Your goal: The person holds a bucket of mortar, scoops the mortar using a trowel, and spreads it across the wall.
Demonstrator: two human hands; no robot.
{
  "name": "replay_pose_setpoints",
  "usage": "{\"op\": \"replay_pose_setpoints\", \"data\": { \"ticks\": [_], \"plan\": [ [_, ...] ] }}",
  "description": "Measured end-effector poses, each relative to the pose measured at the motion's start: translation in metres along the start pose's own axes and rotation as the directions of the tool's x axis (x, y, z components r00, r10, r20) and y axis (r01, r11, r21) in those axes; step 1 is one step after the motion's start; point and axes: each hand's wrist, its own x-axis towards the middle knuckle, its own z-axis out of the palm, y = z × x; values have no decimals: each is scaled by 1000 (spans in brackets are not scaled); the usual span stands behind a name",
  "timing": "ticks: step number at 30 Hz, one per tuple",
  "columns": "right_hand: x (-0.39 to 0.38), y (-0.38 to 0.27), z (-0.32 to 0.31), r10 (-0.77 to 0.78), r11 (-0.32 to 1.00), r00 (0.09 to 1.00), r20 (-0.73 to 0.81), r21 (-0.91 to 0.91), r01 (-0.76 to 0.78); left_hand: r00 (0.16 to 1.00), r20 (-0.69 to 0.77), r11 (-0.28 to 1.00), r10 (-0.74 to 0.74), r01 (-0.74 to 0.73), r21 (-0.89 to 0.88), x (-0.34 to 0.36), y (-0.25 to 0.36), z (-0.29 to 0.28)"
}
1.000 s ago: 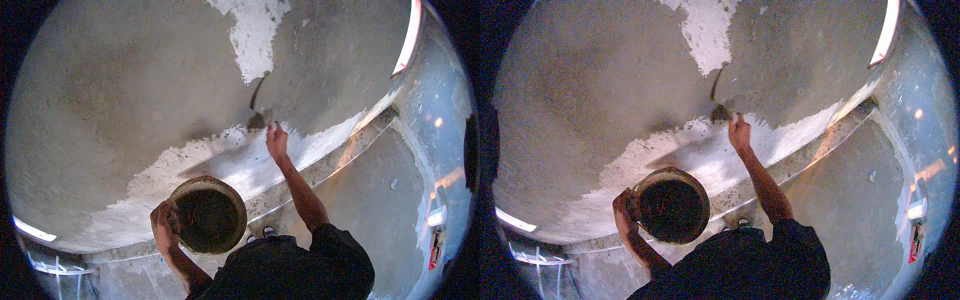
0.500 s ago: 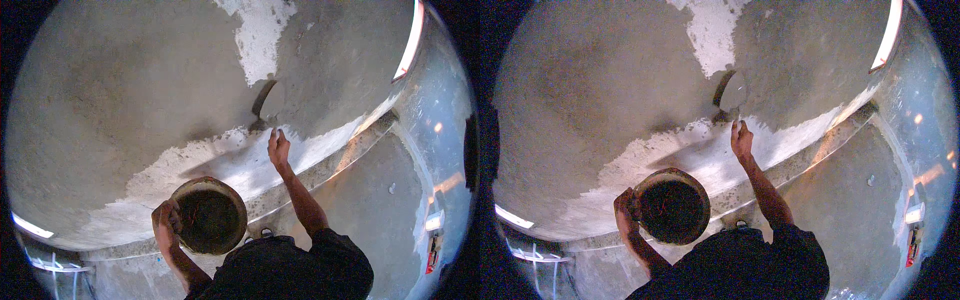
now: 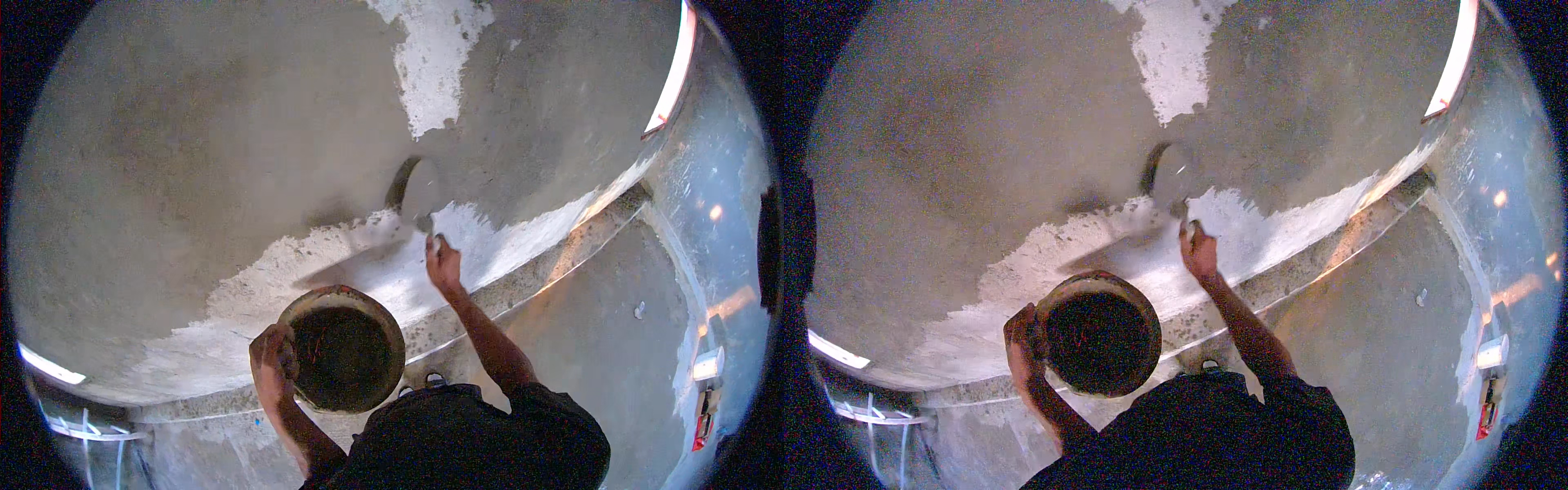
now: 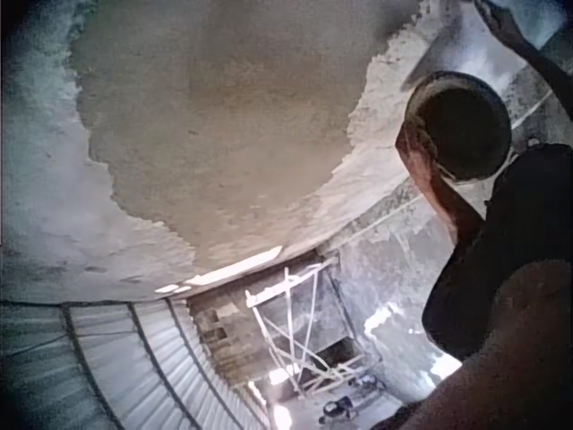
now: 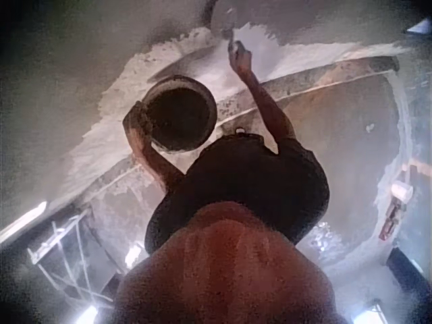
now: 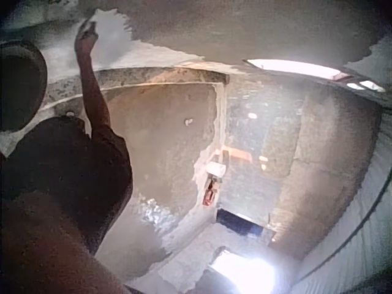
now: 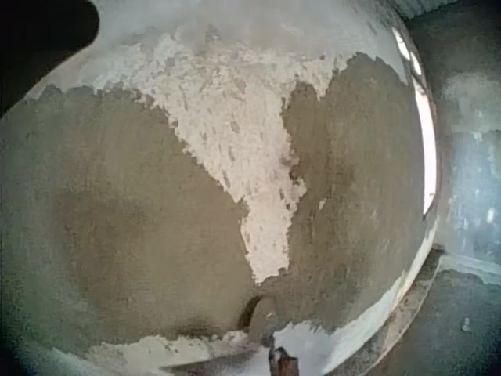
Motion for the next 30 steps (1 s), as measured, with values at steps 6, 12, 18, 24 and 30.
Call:
{"op": "replay_pose_setpoints", "data": {
  "ticks": [6, 12, 18, 24, 30],
  "plan": [
    [29, 21, 22, 166, 981, 986, -12, 104, -164, 961, -273, 989, -50, 10, -147, -5, -3, 13],
    [-52, 47, 31, -186, 916, 855, 484, -229, 329, 997, 48, 993, 67, -72, 89, 1, 4, -3],
    [-61, -20, -29, 82, 982, 943, 322, -186, -22, 999, 49, 997, 15, -18, 69, 8, -8, -16],
    [-19, -79, -94, 153, 978, 751, 642, -206, -23, 989, 136, 983, -62, 84, -163, 7, 5, -18],
    [-13, -170, -82, -90, 710, 437, 895, -250, 658, 961, 258, 922, -100, 187, -339, 10, 2, -33]
  ]
}}
